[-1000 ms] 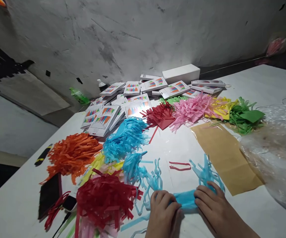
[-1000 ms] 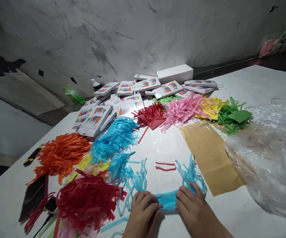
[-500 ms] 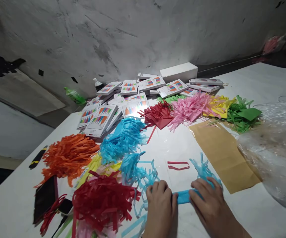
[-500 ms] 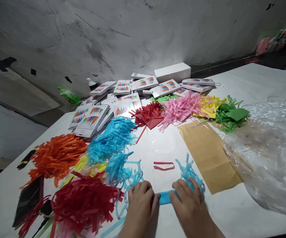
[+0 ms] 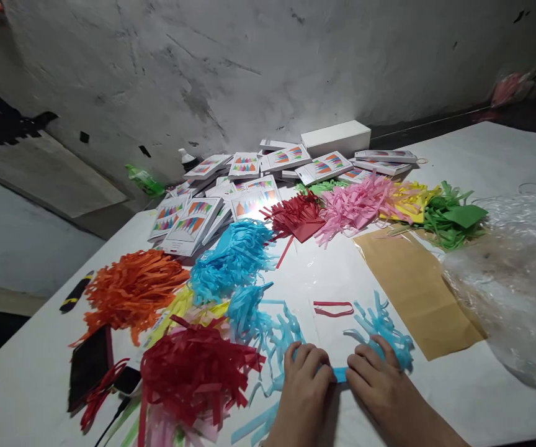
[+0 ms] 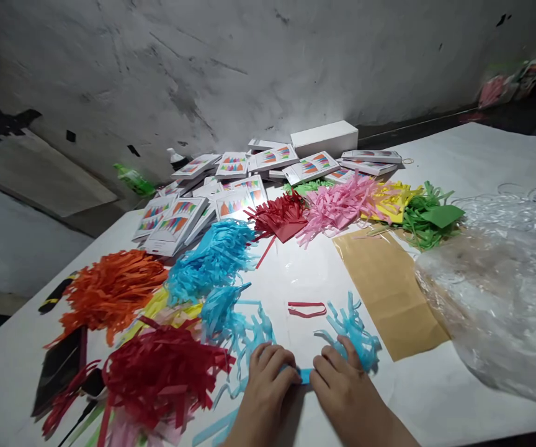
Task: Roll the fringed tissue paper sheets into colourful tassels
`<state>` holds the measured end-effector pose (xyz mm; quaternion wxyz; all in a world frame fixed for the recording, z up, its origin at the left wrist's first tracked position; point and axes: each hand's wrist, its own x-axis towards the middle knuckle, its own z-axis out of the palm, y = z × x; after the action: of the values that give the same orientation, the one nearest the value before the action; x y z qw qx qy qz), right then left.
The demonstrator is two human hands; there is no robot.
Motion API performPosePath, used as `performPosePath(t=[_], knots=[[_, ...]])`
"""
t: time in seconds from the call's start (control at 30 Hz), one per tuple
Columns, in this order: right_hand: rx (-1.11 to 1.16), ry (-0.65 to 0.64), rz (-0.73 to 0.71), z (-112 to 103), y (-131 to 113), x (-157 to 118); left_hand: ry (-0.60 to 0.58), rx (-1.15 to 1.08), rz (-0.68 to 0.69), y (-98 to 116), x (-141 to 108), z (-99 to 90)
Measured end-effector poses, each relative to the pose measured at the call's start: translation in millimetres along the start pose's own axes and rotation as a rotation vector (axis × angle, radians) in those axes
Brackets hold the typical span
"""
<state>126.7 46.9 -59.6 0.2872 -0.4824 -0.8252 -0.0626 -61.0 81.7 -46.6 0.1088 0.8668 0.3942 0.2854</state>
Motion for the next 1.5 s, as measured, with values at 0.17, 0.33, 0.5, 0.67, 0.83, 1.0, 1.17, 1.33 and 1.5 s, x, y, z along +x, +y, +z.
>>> performPosePath(t=[0.17,0.33,0.5,0.67,0.83,1.0,1.17,1.33,1.5], knots=[[0.097,0.071,0.076,-5.2,15.7,-22.7,-0.035,-0.062,0.009,-6.2,-4.7,-5.5],[0.049,0.107,0.287,-0.9,9.1,-17.2,-0.118,0.027,-0.138,0.4,-3.7,-9.6],[-0.091,0.137,0.397,3.2,-3.0,-8.2,-0.239,0.133,-0.264,8.8,9.8,-14.7],[-0.02,0.154,0.134,-0.9,-7.6,-8.5,-0.222,0.067,-0.251,7.4,11.9,-16.5],[0.024,0.092,0.106,-2.9,-5.5,0.1,-0.092,0.044,-0.046,0.0,2.4,-12.4],[0.058,0.033,0.094,1.3,-9.2,5.2,-0.082,0.037,0.022,2.2,0.0,-9.9],[0.051,0.033,0.051,1.2,-6.8,-0.2,-0.149,-0.022,-0.041,7.5,7.2,-13.7],[0.081,0.109,0.108,-10.9,10.6,-17.6,-0.207,-0.082,-0.148,7.0,9.9,-18.5],[0.128,0.073,0.254,-9.9,10.5,-19.4,-0.197,-0.057,-0.194,4.3,4.8,-12.4]])
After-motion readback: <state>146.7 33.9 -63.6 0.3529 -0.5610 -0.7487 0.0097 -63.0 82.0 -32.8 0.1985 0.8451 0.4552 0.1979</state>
